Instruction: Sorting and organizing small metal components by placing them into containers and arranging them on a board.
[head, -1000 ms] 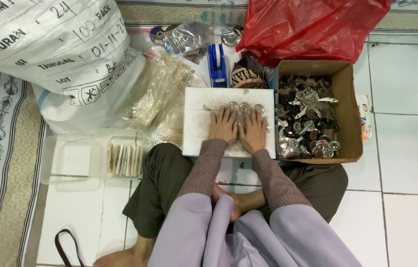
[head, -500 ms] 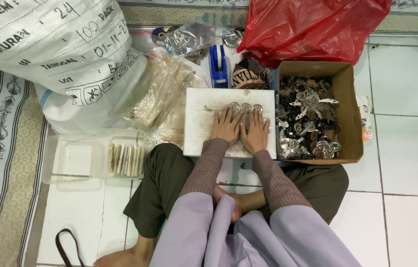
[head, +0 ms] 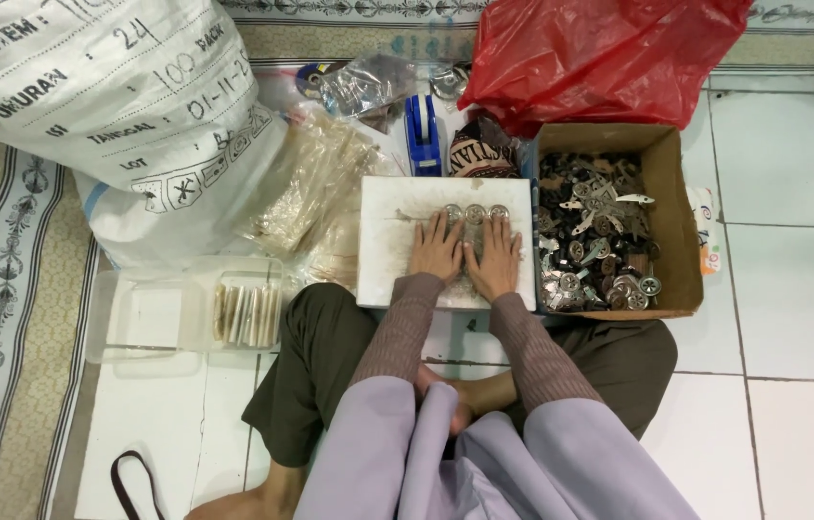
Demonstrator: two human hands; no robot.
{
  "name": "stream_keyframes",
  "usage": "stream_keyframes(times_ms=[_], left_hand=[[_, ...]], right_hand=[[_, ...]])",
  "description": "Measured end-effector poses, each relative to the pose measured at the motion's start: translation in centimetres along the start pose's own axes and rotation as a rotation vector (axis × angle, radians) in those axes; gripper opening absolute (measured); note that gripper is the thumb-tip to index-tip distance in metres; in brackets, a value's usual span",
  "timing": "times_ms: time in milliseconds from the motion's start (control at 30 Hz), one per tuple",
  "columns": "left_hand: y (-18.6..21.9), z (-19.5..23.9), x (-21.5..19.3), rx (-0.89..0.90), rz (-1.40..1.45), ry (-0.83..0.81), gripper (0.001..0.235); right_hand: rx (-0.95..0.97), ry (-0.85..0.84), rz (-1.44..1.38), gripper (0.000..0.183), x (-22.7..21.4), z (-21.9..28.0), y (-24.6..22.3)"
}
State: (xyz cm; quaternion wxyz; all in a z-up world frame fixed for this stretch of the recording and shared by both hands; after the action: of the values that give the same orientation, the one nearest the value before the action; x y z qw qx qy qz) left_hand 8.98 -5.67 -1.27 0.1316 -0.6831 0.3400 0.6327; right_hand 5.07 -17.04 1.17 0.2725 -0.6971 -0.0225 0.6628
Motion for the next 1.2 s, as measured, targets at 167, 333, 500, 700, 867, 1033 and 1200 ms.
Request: stream_keyframes(times_ms=[167,333,500,700,867,1033,1200], left_hand=[[-0.3,-0.2,-1.1,-0.027,0.063,-0.033,0.053],[-1.5,-0.2,-2.7,-0.129,0.383,0.289,0.049],[7.2,-4.4,-4.1,0.106,0.564,0.501,0.046],[22.1,-9.6,6.4,0.217,0.627,-0.08,0.047],[23.1,-8.0,15.0,0.259,0.159,-0.187,0.045],[22.6,-7.5,17.4,0.306,-0.022,-0.293,0.044],[22.4,-7.6,15.6,0.251,0.038,-0.209,0.035]], right_hand=[[0.049,-0.038,-0.611,0.061,-3.3,-0.2,2.8],[0.26,-0.147,-1.521,0.047,-6.4,-0.5,13.1],[0.471,-0.123,-1.303,0.043,-8.4,0.8,23.2],[0.585,0.038,-1.002,0.032,-5.8,1.5,26.6],[0.484,-0.132,-0.253,0.043,-0.1,0.6,29.5],[0.482,-0.253,-0.118,0.064,0.0,0.7,27.7],[0.518,-0.272,-0.36,0.041,-0.4,0.7,27.8]])
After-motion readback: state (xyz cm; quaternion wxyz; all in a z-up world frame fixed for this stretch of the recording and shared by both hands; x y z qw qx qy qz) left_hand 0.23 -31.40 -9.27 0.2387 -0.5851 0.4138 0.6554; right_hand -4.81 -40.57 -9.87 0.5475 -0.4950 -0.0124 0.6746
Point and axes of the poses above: each hand's wrist, its own z-axis away from the middle knuckle, its own x-axis out of the palm, y = z × x, the point moved 10 cm from there along -z, towards the middle knuckle, and after that the axes turned 11 degrees about x, right-handed, at the moved point
